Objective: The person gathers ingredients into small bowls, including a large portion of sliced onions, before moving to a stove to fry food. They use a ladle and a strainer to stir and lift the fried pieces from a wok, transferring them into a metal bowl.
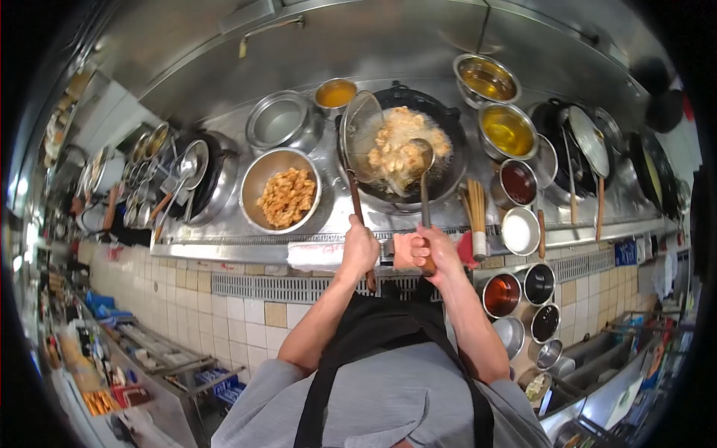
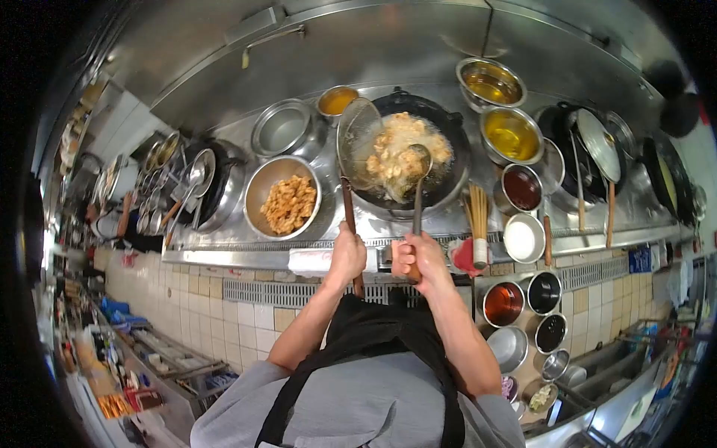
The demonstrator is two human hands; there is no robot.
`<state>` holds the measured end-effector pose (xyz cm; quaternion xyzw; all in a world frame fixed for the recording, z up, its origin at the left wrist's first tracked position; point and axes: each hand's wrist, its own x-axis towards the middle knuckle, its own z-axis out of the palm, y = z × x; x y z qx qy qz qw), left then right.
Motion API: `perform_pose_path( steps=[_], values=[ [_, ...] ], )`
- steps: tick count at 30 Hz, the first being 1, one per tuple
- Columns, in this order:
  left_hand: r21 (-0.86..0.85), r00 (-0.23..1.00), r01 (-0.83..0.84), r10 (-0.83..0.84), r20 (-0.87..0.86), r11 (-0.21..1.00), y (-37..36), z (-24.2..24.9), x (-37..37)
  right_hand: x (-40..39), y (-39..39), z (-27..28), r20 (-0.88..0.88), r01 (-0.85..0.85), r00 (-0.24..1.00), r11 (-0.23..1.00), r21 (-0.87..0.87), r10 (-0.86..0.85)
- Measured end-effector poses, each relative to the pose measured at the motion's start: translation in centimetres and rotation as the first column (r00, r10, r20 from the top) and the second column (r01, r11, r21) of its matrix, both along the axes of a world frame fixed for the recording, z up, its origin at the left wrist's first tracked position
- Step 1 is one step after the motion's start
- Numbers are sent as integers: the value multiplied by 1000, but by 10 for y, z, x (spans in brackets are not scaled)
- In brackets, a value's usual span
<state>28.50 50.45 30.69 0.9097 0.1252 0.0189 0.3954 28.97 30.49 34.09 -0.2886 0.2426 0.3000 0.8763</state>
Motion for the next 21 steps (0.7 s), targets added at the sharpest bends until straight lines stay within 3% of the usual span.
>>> perform_pose_path(
  steps=[2,3,5,9,13,14,17,21],
  values=[
    [-80,999,-25,22,-41,996,8,-10,1,6,-6,-1,30,-39,999,999,-26,40],
    [-224,994,-88,70,-90,970,8,-7,4,10,-7,7,36,-58,998,998,-28,59],
    [-485,970,-218,132,-204,847,8,5,7,18,2,27,60,-122,989,978,-166,134],
    [-711,940,-334,170,-295,619,23,8,18,38,16,43,190,-238,910,840,-487,368],
    [-851,943,-332,128,-306,408,38,23,11,55,8,42,253,-243,849,767,-594,465],
    [-860,951,-308,98,-295,407,45,24,7,55,4,45,258,-225,838,736,-638,480],
    [-946,976,-217,41,-213,239,48,-7,-10,54,-3,40,310,-200,799,714,-671,515],
    [-952,968,-224,-67,-242,207,30,-23,24,59,11,29,323,-53,731,521,-852,601]
  ],
)
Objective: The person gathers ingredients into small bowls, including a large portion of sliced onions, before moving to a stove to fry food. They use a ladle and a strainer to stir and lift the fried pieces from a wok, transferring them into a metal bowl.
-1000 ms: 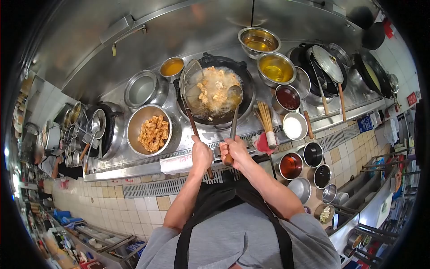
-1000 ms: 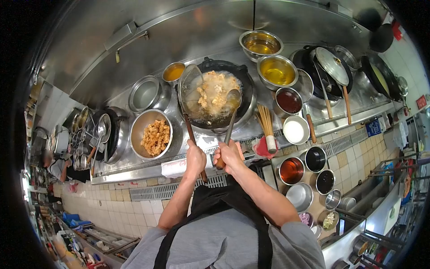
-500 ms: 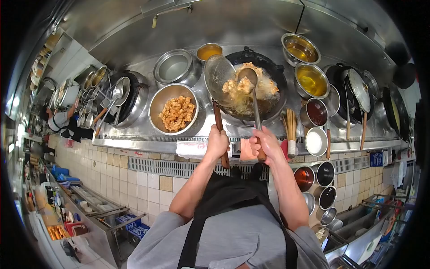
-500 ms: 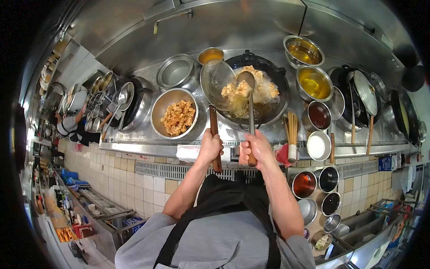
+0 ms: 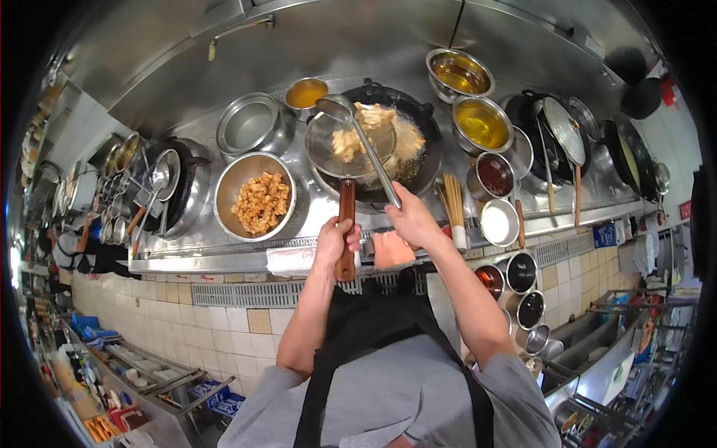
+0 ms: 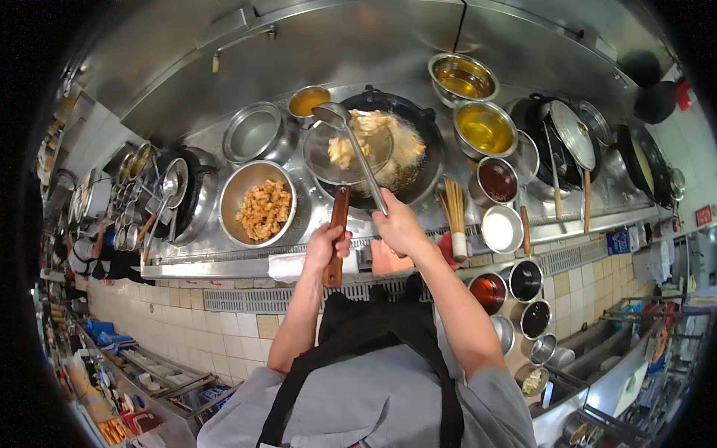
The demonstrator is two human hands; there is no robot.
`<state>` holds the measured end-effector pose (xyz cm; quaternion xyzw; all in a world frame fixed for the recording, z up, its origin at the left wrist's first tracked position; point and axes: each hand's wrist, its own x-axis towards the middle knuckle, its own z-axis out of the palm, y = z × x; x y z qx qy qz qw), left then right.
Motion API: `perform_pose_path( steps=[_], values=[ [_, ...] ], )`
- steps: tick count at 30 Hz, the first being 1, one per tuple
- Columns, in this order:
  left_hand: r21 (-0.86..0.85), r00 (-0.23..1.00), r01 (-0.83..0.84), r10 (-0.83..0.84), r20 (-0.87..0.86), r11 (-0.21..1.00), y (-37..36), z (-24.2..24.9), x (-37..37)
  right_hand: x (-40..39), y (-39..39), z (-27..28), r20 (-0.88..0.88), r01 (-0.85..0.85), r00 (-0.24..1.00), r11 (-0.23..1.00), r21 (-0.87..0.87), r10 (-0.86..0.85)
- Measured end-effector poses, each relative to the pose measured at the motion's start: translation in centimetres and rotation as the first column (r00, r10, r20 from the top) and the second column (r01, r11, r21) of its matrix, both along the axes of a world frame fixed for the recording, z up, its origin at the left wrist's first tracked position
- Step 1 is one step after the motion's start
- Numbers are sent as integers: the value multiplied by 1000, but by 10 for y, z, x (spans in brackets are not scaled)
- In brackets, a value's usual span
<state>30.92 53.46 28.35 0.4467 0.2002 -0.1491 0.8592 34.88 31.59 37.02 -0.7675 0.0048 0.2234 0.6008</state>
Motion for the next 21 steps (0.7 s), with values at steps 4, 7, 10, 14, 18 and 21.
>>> perform_pose_path(
  steps=[4,7,10,14,18,21],
  values=[
    [-27,998,40,-42,-49,999,-8,0,10,-3,-13,-21,407,60,912,969,-239,44],
    [1,998,30,-30,-48,1000,-9,0,9,-11,-32,-11,332,111,942,977,-181,-46],
    [-20,998,24,-25,-53,1000,-7,10,7,-27,-51,26,349,156,934,964,-214,-74],
    [22,999,9,-8,-41,1000,-7,28,3,-33,-50,25,359,176,933,896,-407,-20],
    [45,997,52,-50,-54,998,-3,30,8,-8,-38,-60,261,40,954,803,-595,146],
    [42,997,20,-17,-78,999,-2,12,6,-13,-39,-57,239,-35,954,863,-503,179]
  ],
)
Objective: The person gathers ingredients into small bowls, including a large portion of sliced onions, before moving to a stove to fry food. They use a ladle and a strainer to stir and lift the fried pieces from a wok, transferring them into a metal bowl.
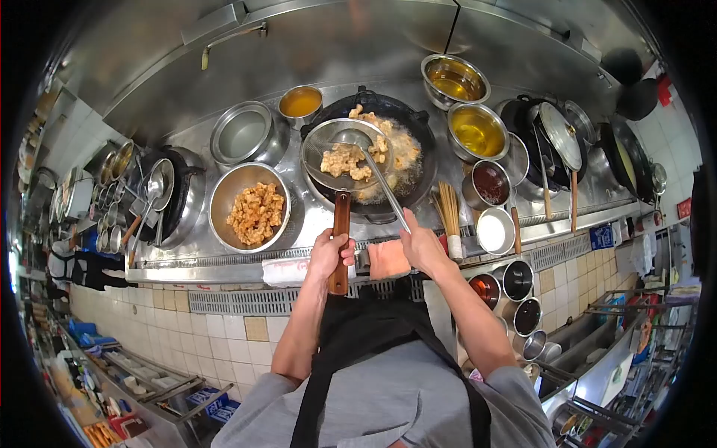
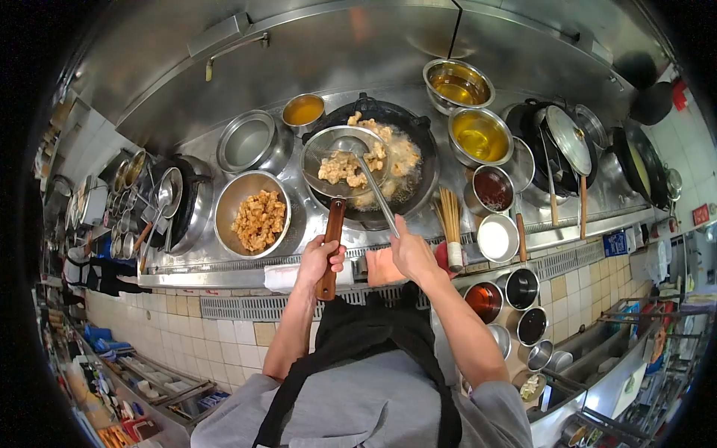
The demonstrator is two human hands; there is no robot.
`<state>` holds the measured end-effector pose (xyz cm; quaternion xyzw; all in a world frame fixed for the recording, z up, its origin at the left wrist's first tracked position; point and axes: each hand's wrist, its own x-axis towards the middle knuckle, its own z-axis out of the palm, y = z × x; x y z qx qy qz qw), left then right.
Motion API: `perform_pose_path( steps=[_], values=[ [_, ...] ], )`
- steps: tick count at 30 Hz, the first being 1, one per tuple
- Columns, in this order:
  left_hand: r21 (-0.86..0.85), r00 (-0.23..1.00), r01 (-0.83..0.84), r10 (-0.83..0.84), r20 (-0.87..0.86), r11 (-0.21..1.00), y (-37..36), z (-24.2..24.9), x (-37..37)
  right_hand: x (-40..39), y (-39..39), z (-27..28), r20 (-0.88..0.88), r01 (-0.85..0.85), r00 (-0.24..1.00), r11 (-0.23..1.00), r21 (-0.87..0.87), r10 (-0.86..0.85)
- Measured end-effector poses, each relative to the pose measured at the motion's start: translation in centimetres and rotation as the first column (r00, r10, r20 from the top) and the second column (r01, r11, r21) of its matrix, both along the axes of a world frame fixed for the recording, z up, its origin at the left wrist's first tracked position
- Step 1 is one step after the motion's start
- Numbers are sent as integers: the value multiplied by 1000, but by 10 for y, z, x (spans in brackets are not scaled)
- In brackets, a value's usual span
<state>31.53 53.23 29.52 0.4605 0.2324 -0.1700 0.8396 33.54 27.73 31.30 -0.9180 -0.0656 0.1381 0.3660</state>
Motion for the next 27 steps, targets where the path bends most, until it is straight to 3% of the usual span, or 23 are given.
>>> perform_pose_path(
  steps=[3,4,8,11,12,15,16,17,19,20,21,23,24,27],
  values=[
    [-8,1000,-9,9,-11,1000,2,-9,-12,-10,-21,-7,41,59,997,980,188,-67],
    [-6,1000,0,0,-19,1000,5,-11,-16,-15,-24,21,-21,83,996,996,40,-82],
    [59,999,37,-36,-23,998,9,-8,-16,-38,-54,60,85,27,996,999,-46,-23],
    [71,996,87,-88,17,994,6,7,-20,-17,-31,21,-75,-43,997,933,-357,17],
    [51,995,100,-101,15,994,4,7,-22,-6,-26,-17,-31,-68,998,927,-368,61],
    [68,998,68,-68,-10,995,2,-7,-24,13,-21,-85,378,-58,926,993,101,16],
    [62,997,69,-67,-26,996,3,-9,-26,12,-14,-38,-82,71,996,926,370,-44],
    [56,997,72,-71,-13,996,3,-9,-23,11,-6,12,-513,383,850,807,451,-117],
    [44,997,81,-81,-1,996,5,-4,-26,2,-5,28,-516,441,843,748,496,-156],
    [56,998,68,-68,0,996,6,-1,-24,-6,-14,17,-249,263,954,865,428,-167],
    [70,998,69,-68,-6,995,5,5,-24,-15,-23,6,40,153,985,952,266,-169],
    [101,998,57,-57,-6,993,3,16,-21,-30,-35,40,238,107,963,990,93,-127],
    [119,998,61,-61,2,991,3,18,-22,-29,-28,56,170,122,980,987,-103,-103],
    [103,990,122,-128,54,987,8,10,-18,14,-23,-15,166,-37,982,960,-277,86]
  ],
)
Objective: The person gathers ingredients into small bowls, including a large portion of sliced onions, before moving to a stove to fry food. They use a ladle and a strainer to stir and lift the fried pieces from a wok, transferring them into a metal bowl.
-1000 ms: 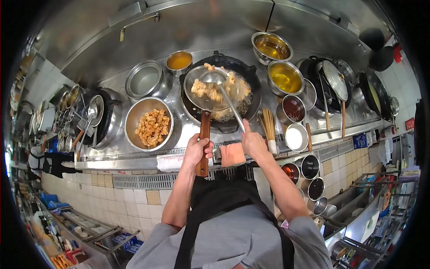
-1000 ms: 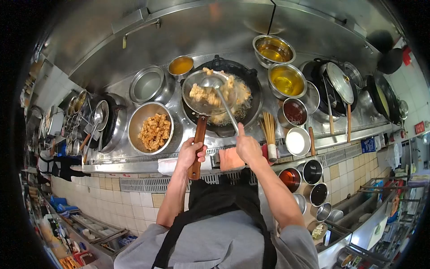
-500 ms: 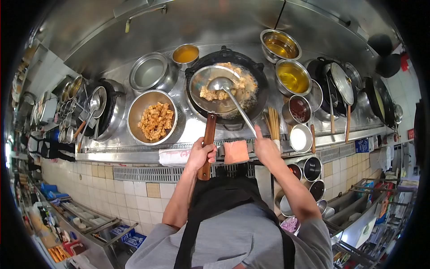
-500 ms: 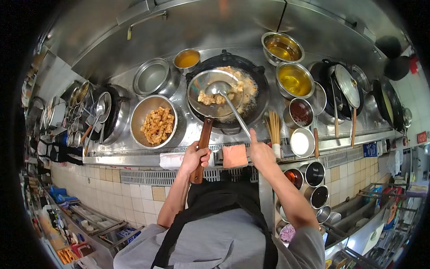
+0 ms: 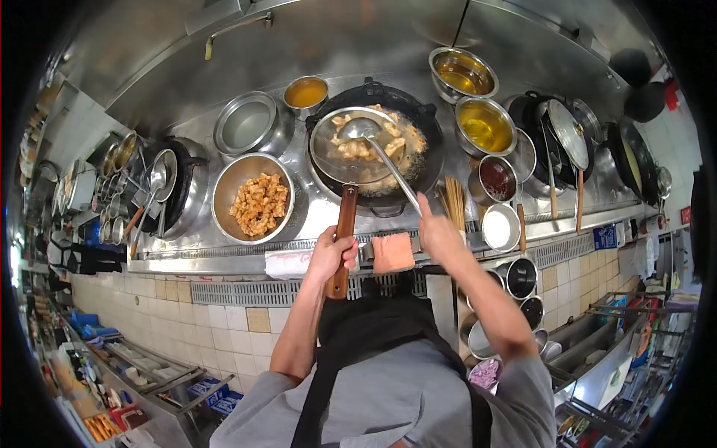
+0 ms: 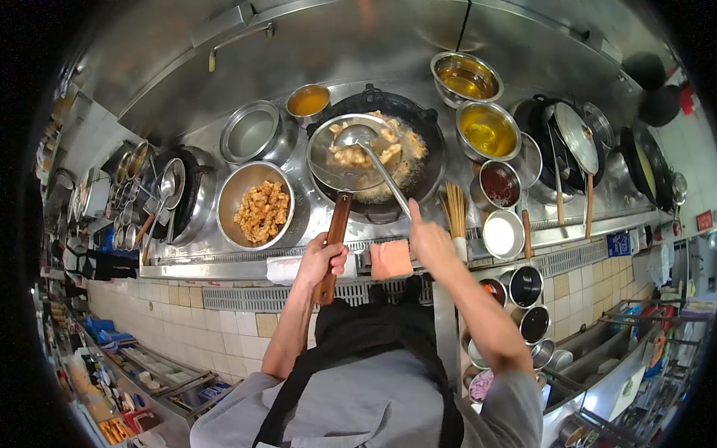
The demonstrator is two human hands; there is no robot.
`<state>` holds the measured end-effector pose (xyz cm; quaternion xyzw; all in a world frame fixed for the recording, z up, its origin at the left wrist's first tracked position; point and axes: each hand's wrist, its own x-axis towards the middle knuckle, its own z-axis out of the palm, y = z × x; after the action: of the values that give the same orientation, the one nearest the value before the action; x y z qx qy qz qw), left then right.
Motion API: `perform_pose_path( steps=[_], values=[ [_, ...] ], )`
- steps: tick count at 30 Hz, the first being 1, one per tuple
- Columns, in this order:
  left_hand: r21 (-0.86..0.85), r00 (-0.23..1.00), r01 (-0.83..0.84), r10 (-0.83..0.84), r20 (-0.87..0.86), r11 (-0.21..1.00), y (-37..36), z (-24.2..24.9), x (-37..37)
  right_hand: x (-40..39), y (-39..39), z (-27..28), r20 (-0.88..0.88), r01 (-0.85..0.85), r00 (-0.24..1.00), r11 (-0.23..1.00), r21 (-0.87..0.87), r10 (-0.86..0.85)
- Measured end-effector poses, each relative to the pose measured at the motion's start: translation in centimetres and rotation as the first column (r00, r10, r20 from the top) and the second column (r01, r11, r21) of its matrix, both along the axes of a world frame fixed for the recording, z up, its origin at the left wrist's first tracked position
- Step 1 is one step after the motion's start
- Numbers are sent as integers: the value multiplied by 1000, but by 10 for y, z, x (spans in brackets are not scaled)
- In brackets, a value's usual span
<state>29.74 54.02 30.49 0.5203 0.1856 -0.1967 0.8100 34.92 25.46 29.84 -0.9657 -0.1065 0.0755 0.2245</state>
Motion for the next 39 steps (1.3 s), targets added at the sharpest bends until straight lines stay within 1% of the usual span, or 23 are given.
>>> perform_pose_path(
  steps=[1,4,7,8,10,11,12,14,15,18,20,23,24,25,29,32,33,34,35,36,37,38,39],
  values=[
    [-39,998,-55,55,-17,998,-2,-6,3,15,-1,1,-27,-27,999,996,83,30],
    [-12,996,-87,87,-32,996,2,-15,2,12,-9,23,58,-50,998,917,397,29],
    [-47,995,-100,99,-28,994,3,-10,4,-20,-4,76,-80,120,992,953,280,-101],
    [-42,995,-97,96,-25,994,3,-4,2,-20,-1,69,-127,119,988,958,262,-88],
    [-49,996,-87,87,4,995,0,3,6,-10,5,29,-204,114,977,966,231,-67],
    [-60,996,-91,91,4,994,0,-3,10,-3,-2,-5,-78,68,996,936,346,-43],
    [-74,995,-101,101,6,992,-1,-5,13,-6,-3,8,-97,73,994,948,310,-45],
    [-61,996,-92,91,-16,994,1,-6,11,-19,-3,64,-140,86,989,967,240,-53],
    [-55,996,-83,81,-37,995,2,-8,8,-33,-4,86,-176,134,980,967,216,-97],
    [-50,995,-88,86,-48,995,1,-10,5,-78,-19,99,-39,123,992,898,423,-117],
    [-52,995,-90,88,-40,995,-4,-5,4,-81,-21,83,-89,101,993,946,308,-77],
    [-54,997,-65,63,-37,996,-10,-2,0,-48,-11,26,-180,50,984,971,232,-8],
    [-62,998,-57,55,-42,996,-12,-4,-4,-38,-8,24,-217,26,976,976,217,22],
    [-31,996,-57,54,-70,998,-10,-11,-4,-31,-9,26,-164,26,986,960,279,21],
    [-51,995,-79,76,-64,996,-15,-7,-9,-50,-8,74,-214,162,973,904,395,-81],
    [-68,997,-76,74,-31,995,-16,-3,-5,-60,-5,26,-111,105,992,872,478,-59],
    [-74,998,-56,57,9,996,-16,2,-3,-55,-7,6,-105,23,994,919,394,20],
    [-80,999,-46,45,-12,996,-15,-4,-5,-50,-5,29,-328,178,944,891,418,-35],
    [-85,999,-39,37,-29,996,-12,-16,-8,-43,-7,57,-534,328,843,853,407,-69],
    [-91,998,-38,33,-51,995,-9,-23,-9,-40,-7,85,-716,464,694,810,359,-81],
    [-87,998,-40,35,-53,995,-7,-22,-11,-44,-11,99,-666,416,737,855,309,-118],
    [-87,998,-39,34,-50,995,-7,-21,-10,-48,-17,94,-471,309,877,863,399,-97],
    [-89,998,-39,35,-51,995,-7,-20,-12,-60,-27,83,-252,184,965,869,459,-72]
  ],
)
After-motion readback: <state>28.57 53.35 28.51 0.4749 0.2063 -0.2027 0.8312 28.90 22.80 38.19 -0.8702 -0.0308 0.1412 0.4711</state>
